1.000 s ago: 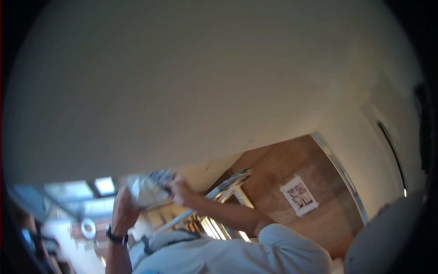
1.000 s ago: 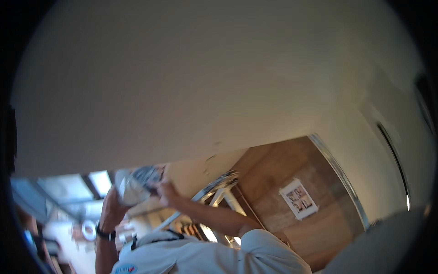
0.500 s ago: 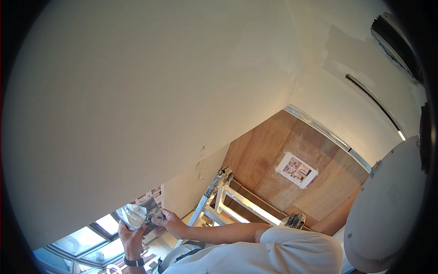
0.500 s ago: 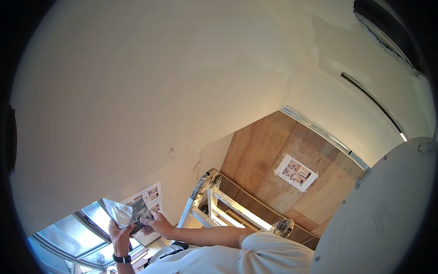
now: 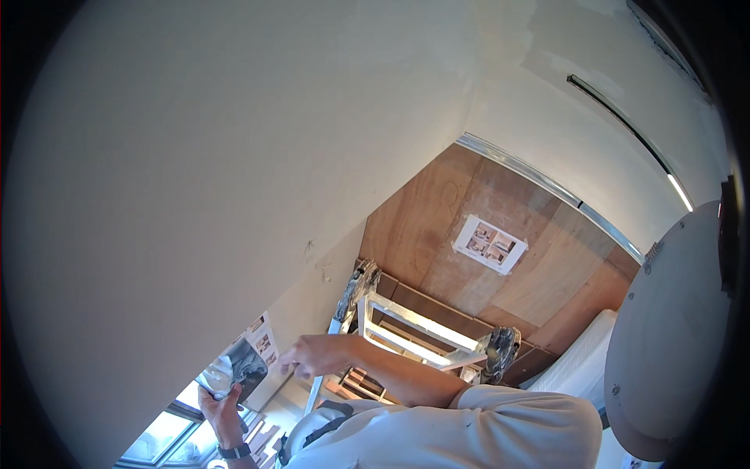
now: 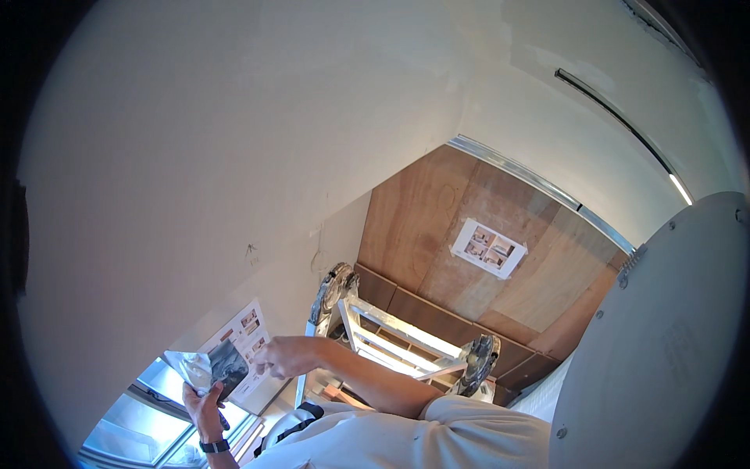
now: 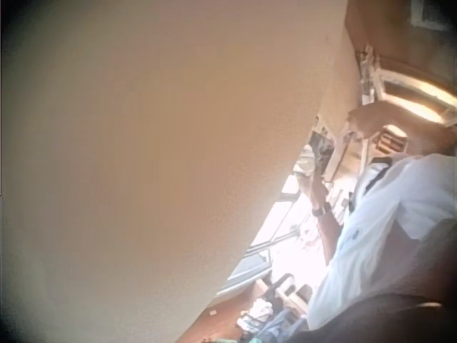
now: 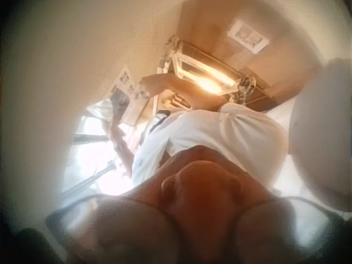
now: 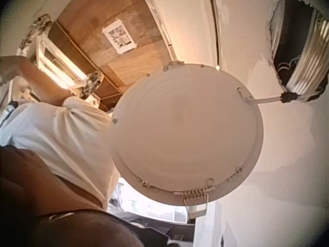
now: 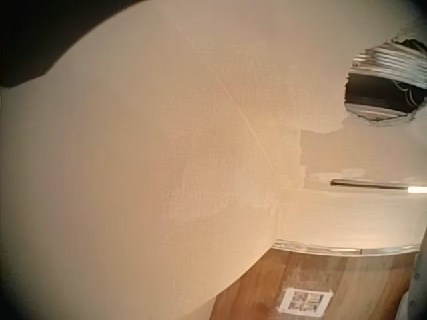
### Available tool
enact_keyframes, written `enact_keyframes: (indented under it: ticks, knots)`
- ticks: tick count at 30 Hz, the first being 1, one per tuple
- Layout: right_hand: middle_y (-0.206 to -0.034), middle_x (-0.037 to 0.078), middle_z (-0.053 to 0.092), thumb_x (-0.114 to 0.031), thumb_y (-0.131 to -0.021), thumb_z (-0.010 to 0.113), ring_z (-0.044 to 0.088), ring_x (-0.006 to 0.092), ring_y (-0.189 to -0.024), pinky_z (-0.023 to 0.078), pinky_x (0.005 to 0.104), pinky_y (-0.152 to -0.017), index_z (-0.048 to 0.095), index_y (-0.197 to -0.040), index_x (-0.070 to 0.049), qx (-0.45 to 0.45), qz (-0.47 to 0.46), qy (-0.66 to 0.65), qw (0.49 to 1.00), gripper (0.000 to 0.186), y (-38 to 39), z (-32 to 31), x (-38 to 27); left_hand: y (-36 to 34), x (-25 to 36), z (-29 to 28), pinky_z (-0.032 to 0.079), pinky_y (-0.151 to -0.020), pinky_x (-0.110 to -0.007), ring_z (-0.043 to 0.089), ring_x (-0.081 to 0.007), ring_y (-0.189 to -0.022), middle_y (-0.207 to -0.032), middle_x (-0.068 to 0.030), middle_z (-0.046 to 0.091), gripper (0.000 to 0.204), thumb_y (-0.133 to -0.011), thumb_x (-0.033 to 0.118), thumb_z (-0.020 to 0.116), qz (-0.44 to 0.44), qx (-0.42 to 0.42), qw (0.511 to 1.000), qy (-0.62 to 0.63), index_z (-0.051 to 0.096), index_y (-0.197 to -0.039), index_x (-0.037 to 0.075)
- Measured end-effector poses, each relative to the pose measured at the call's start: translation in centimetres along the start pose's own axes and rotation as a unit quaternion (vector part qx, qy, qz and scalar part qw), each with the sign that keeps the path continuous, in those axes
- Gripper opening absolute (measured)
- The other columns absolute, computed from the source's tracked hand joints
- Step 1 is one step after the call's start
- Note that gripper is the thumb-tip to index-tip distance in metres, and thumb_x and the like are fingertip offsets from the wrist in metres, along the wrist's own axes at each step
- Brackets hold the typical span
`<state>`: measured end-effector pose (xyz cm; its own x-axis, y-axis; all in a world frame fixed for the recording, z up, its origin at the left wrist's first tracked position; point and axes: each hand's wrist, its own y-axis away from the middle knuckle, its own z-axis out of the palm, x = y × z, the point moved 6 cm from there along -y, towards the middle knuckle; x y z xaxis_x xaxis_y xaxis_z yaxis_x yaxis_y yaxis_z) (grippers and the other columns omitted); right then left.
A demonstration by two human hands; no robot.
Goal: The person applies plaster to the upper section of a wall and ceiling corner using a metal spatula and a flat tray, smoothing the surface with repeated strokes. They also use their bare hand to check the smoothness of the finished surface.
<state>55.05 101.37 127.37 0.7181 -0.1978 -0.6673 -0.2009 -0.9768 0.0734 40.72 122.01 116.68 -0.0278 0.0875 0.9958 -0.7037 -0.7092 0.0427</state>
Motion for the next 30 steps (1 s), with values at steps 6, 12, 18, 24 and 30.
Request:
enact_keyframes:
  ticks: [6,12,18,24,30]
  knots:
    - [-0.096,0.019,0.076,-0.012,-0.098,0.064,0.074,0.0308,-0.088,0.056,0.0399,-0.082,0.071,-0.115,-0.001,0.121,0.081,-0.022,0.989,0.021,5.5,-3.4,-1.5,-1.1,0.7,2.1,0.048,-0.048,-0.024,0.059,-0.0100,-0.061,-0.093,-0.0053,0.068,0.041,-0.079,0.002,0.083,-0.001,-0.039,0.999,-0.032,0.060,-0.113,0.003]
    - [-0.092,0.016,0.071,-0.013,-0.098,0.070,0.069,0.0322,-0.083,0.054,0.0423,-0.073,0.071,-0.111,-0.005,0.413,0.138,0.056,0.898,0.016,14.2,0.1,0.6,-2.0,0.5,3.7,0.049,-0.045,-0.024,0.063,-0.0116,-0.058,-0.089,-0.0058,0.068,0.042,-0.080,0.006,0.085,0.003,-0.071,0.996,-0.060,0.059,-0.112,0.002]
    - [-0.109,0.012,0.061,-0.016,-0.091,0.078,0.064,0.0319,-0.094,0.054,0.0440,-0.080,0.070,-0.120,-0.009,0.453,0.247,0.217,0.829,0.031,19.7,4.2,0.2,-2.1,0.1,5.4,0.048,-0.044,-0.023,0.062,-0.0122,-0.053,-0.087,-0.0061,0.068,0.042,-0.080,0.009,0.086,-0.010,-0.099,0.995,-0.034,0.059,-0.111,0.001]
    - [-0.086,0.022,0.069,-0.059,-0.099,0.060,0.071,0.0418,-0.074,0.055,0.0534,-0.063,0.064,-0.106,-0.002,0.260,0.463,0.172,0.830,0.057,23.1,5.6,2.8,-2.3,0.7,6.3,0.049,-0.045,-0.023,0.061,-0.0100,-0.061,-0.090,-0.0054,0.069,0.041,-0.081,0.012,0.087,0.016,-0.110,0.991,-0.071,0.061,-0.112,0.002]
    - [-0.074,0.024,0.070,-0.068,-0.100,0.050,0.072,0.0450,-0.072,0.056,0.0556,-0.067,0.062,-0.100,0.003,0.199,0.494,0.144,0.834,0.072,22.6,4.9,3.5,-1.4,-0.8,5.9,0.049,-0.046,-0.022,0.061,-0.0096,-0.062,-0.092,-0.0054,0.070,0.043,-0.081,0.012,0.087,-0.009,-0.096,0.993,-0.065,0.062,-0.113,0.002]
